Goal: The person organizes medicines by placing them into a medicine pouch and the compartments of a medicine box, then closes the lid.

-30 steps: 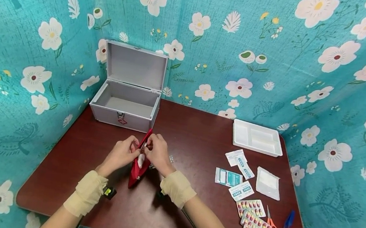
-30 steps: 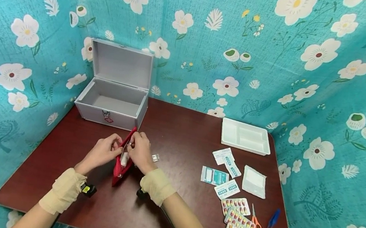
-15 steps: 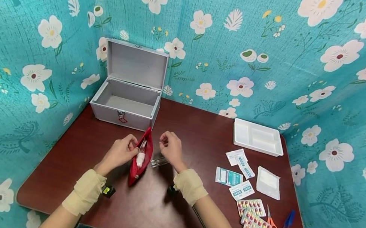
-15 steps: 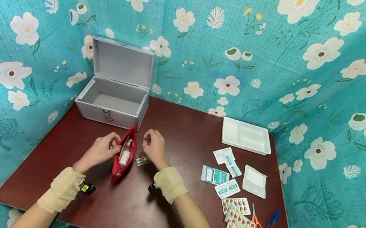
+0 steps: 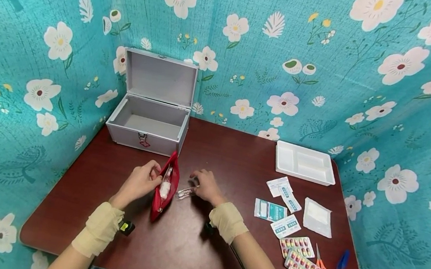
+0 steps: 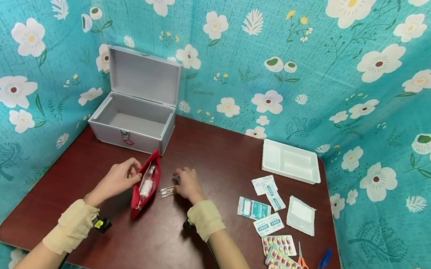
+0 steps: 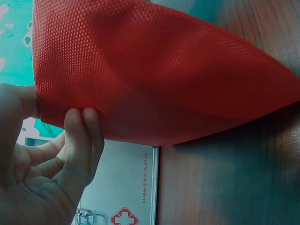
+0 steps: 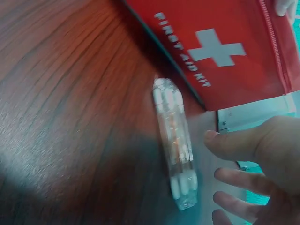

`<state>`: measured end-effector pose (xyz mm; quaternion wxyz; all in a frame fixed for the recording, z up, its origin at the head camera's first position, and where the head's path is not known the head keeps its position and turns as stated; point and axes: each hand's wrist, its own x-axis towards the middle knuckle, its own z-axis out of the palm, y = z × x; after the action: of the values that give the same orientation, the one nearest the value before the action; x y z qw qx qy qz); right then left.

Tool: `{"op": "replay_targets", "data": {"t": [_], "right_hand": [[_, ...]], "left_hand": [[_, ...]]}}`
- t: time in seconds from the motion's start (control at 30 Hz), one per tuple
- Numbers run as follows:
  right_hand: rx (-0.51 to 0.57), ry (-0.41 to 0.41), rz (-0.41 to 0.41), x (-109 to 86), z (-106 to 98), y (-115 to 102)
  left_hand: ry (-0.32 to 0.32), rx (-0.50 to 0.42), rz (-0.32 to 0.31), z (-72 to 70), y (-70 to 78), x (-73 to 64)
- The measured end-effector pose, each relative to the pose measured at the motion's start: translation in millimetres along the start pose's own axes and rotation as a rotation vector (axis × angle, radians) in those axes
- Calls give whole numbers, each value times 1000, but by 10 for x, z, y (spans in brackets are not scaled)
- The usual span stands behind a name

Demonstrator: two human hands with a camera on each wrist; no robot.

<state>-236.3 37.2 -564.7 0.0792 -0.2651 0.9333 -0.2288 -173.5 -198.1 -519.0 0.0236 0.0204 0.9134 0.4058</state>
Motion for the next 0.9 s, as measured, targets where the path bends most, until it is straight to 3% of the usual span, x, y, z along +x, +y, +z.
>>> {"op": "replay_targets", "data": {"t": [0.33, 0.63, 0.8, 0.9], "right_hand": [[-60, -21, -42, 11, 193, 216], [-42, -162, 59, -96, 175, 347], [-24, -140, 10, -169, 138, 397], [59, -127, 5, -208, 116, 438]], "left_hand": [[-4, -11, 1, -11, -30, -2], [-11, -8, -17, -18, -25, -39], [0, -8, 6, -12, -21, -33], [6, -2, 17, -18, -12, -27]]}}
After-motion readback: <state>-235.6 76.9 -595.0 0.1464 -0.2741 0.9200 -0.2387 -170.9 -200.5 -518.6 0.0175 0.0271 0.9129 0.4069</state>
